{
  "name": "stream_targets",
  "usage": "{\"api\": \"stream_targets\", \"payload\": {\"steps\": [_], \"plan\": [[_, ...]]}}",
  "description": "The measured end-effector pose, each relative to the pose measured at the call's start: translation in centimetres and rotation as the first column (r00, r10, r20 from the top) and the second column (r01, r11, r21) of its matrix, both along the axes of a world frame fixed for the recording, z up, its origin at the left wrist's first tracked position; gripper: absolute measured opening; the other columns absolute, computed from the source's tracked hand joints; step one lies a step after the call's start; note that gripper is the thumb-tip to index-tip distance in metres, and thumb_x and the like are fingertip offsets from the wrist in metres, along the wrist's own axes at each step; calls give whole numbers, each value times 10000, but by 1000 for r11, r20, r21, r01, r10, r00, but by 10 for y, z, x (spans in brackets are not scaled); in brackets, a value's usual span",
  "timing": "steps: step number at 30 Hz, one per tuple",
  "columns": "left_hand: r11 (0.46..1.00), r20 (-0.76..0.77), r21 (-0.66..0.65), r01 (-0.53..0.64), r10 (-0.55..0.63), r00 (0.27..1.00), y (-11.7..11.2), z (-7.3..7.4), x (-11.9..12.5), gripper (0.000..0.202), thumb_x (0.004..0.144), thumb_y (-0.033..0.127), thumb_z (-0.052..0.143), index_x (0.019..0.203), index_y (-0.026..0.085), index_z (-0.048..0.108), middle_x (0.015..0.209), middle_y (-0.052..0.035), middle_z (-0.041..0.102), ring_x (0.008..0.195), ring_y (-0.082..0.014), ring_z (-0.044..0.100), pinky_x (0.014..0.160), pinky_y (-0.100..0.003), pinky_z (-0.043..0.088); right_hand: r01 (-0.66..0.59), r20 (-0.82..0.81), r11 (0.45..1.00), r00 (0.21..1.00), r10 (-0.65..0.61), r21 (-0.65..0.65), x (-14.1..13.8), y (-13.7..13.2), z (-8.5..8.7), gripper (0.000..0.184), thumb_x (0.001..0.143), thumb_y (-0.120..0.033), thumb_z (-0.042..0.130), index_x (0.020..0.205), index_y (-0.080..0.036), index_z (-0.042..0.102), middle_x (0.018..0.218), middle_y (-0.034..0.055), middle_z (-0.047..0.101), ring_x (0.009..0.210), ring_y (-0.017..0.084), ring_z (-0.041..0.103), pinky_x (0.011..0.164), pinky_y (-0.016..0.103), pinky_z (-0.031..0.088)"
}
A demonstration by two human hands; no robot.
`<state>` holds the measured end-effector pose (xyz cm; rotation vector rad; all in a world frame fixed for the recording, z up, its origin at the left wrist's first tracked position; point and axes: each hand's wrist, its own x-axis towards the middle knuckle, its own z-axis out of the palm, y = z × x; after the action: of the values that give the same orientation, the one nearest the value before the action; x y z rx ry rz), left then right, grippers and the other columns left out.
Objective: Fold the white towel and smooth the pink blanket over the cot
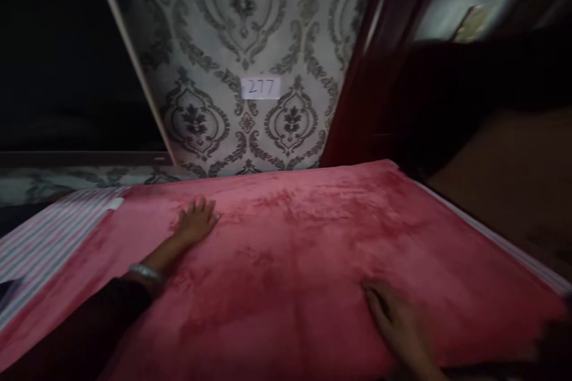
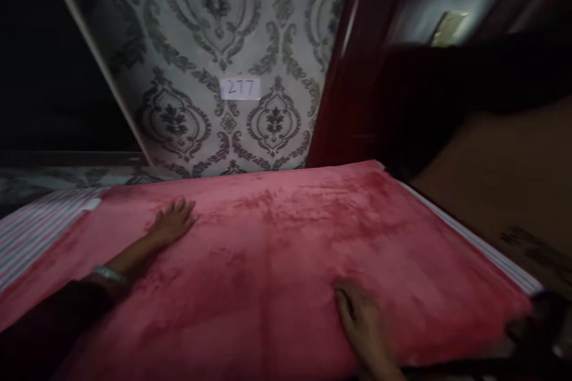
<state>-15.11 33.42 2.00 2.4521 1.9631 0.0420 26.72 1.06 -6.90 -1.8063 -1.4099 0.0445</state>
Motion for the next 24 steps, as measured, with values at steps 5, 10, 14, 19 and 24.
{"api": "stream_targets", "payload": {"steps": [5, 10, 14, 19, 24], "plan": [[907, 40, 40, 420, -421, 906, -97, -19, 78, 610, 972, 425, 465, 1538, 201, 501, 1634, -196, 394, 1522, -408, 331, 1178, -647, 308, -67, -49, 997, 996, 69, 50, -13, 12, 23, 313, 924, -338, 468, 938, -240, 765, 960, 90, 785, 898, 265, 747, 838, 436, 619], [591, 88, 62, 804, -806, 586, -180, -25, 117, 578, 952, 450, 526, 1508, 291, 541, 1610, -141, 447, 1495, -383, 396, 1158, -587, 396, 1, -98, 992, 995, 11, 123, 44, 5, 51, 327, 892, -312, 491, 1040, -214, 765, 1045, 96, 782, 948, 245, 732, 857, 391, 600], [431, 64, 167, 887, -902, 426, -217, -29, 136, 559, 900, 439, 620, 1440, 293, 604, 1449, -140, 627, 1307, -352, 604, 1061, -511, 510, 408, -17, 911, 912, -409, -61, 130, -11, 80, 403, 863, -205, 464, 1161, -173, 733, 1104, 98, 767, 952, 219, 714, 857, 340, 583], [403, 59, 461, 791, -903, 426, -227, -56, 155, 328, 924, 393, 565, 1167, 232, 714, 1138, -143, 749, 1029, -313, 707, 897, -449, 584, 684, 56, 705, 724, -688, -189, 214, -33, 98, 508, 863, -118, 458, 1328, -126, 662, 1289, 150, 698, 1183, 242, 639, 1032, 343, 493], [405, 68, 539, 738, -895, 441, -222, -85, 166, 244, 956, 265, 470, 884, 254, 702, 894, -91, 745, 876, -271, 715, 829, -415, 591, 791, 146, 532, 590, -794, -302, 256, -38, 90, 504, 902, -200, 531, 1385, -96, 625, 1288, 226, 659, 1227, 333, 602, 981, 405, 508]]}}
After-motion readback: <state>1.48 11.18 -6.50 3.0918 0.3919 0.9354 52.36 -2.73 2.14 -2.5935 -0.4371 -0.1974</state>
